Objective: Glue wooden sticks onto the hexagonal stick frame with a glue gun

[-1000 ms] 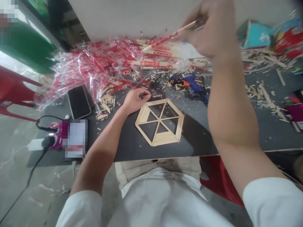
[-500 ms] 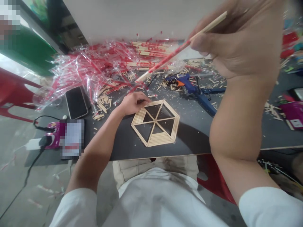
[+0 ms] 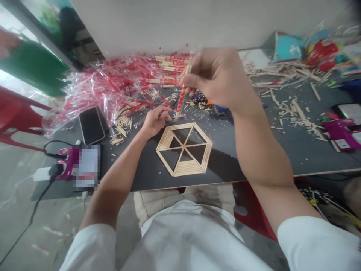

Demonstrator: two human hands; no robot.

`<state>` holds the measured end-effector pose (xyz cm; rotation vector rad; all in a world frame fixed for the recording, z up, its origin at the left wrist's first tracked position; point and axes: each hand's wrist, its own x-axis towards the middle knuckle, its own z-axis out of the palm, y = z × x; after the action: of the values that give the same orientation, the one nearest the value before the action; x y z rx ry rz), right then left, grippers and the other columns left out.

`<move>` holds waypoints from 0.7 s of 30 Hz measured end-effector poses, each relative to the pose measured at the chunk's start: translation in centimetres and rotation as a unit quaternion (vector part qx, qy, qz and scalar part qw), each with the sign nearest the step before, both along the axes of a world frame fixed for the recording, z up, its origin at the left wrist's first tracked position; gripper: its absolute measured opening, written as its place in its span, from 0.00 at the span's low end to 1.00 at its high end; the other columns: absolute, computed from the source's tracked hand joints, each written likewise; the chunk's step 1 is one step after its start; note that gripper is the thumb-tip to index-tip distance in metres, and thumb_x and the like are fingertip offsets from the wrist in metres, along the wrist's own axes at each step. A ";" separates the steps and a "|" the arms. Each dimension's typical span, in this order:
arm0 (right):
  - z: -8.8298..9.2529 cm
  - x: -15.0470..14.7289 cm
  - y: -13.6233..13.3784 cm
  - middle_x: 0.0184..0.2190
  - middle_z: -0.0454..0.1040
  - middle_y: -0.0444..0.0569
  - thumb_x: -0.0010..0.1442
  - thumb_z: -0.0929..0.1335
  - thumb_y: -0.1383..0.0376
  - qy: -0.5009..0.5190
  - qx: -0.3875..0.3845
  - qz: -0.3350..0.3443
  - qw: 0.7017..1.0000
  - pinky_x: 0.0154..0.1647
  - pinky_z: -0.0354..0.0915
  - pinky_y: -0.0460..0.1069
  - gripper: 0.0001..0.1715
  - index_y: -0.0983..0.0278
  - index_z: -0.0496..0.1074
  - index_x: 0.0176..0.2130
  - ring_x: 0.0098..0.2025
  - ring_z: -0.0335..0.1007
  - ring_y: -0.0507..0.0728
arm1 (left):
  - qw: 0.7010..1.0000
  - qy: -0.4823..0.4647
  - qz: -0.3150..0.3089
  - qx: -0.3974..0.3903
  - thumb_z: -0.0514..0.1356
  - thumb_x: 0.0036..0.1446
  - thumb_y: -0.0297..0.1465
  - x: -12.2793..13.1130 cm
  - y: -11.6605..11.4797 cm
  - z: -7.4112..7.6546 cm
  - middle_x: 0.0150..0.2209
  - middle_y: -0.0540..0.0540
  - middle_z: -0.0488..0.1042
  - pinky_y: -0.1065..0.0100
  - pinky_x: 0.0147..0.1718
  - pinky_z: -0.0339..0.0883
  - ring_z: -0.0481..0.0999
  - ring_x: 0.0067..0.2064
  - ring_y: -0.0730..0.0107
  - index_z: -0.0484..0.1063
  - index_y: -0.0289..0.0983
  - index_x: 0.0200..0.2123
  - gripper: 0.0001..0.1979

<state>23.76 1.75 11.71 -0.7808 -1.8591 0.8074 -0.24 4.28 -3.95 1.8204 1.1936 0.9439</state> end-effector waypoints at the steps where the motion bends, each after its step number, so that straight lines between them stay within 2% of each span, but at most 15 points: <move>1: -0.3 -0.3 0.1 0.29 0.78 0.44 0.60 0.79 0.45 -0.007 -0.007 0.004 1.000 0.33 0.71 0.54 0.23 0.55 0.73 0.27 0.30 0.74 0.56 | 1.000 -0.008 -0.001 0.006 0.56 0.68 0.44 0.0 0.1 -0.2 0.35 0.46 0.84 0.73 0.21 0.63 0.69 0.19 0.77 0.77 0.36 0.47 0.18; 5: -1.4 -0.9 0.6 0.27 0.78 0.45 0.57 0.80 0.44 -0.032 -0.023 0.017 0.999 0.32 0.68 0.54 0.26 0.56 0.71 0.27 0.29 0.73 0.56 | 0.999 -0.033 -0.006 0.020 0.53 0.71 0.56 -0.1 0.2 -1.0 0.38 0.43 0.84 0.71 0.21 0.65 0.69 0.19 0.77 0.75 0.37 0.48 0.28; 7: -1.8 -0.9 0.9 0.28 0.78 0.45 0.57 0.80 0.43 -0.042 -0.024 0.011 0.999 0.33 0.68 0.54 0.27 0.56 0.70 0.27 0.30 0.72 0.55 | 0.999 -0.030 -0.009 0.030 0.53 0.70 0.59 -0.1 0.0 -0.9 0.39 0.42 0.84 0.70 0.23 0.67 0.71 0.20 0.76 0.75 0.38 0.48 0.30; 11: -2.4 -1.1 1.4 0.28 0.78 0.46 0.57 0.79 0.41 -0.062 -0.015 -0.014 0.998 0.34 0.66 0.54 0.28 0.56 0.70 0.27 0.32 0.70 0.56 | 0.998 -0.010 -0.019 0.055 0.59 0.67 0.57 0.3 -0.8 0.2 0.43 0.40 0.85 0.70 0.30 0.71 0.77 0.29 0.72 0.77 0.36 0.46 0.28; 14: -2.5 -1.4 1.4 0.29 0.77 0.46 0.58 0.78 0.41 -0.074 -0.033 -0.033 0.996 0.37 0.66 0.54 0.28 0.56 0.69 0.27 0.34 0.68 0.56 | 0.998 -0.020 -0.042 0.041 0.61 0.65 0.56 0.5 -1.4 1.4 0.47 0.38 0.84 0.70 0.34 0.73 0.81 0.37 0.68 0.78 0.35 0.49 0.29; 17: -2.2 -1.6 1.1 0.29 0.74 0.45 0.60 0.78 0.46 -0.081 -0.053 -0.038 0.995 0.39 0.67 0.55 0.25 0.56 0.68 0.27 0.33 0.67 0.56 | 0.998 -0.009 -0.052 0.023 0.61 0.64 0.58 0.6 -1.9 2.2 0.48 0.38 0.83 0.71 0.31 0.70 0.79 0.35 0.70 0.79 0.35 0.51 0.32; 21: -1.7 -1.6 0.7 0.29 0.73 0.44 0.62 0.77 0.60 -0.095 -0.061 -0.034 0.993 0.39 0.68 0.54 0.19 0.56 0.67 0.27 0.33 0.69 0.56 | 0.998 0.033 -0.040 0.037 0.62 0.65 0.53 0.6 -2.0 2.2 0.47 0.40 0.84 0.71 0.26 0.65 0.70 0.26 0.77 0.80 0.34 0.53 0.29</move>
<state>22.13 2.43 10.01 -1.0229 -1.9522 0.8326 0.36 2.29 -1.74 1.9560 1.1305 0.8997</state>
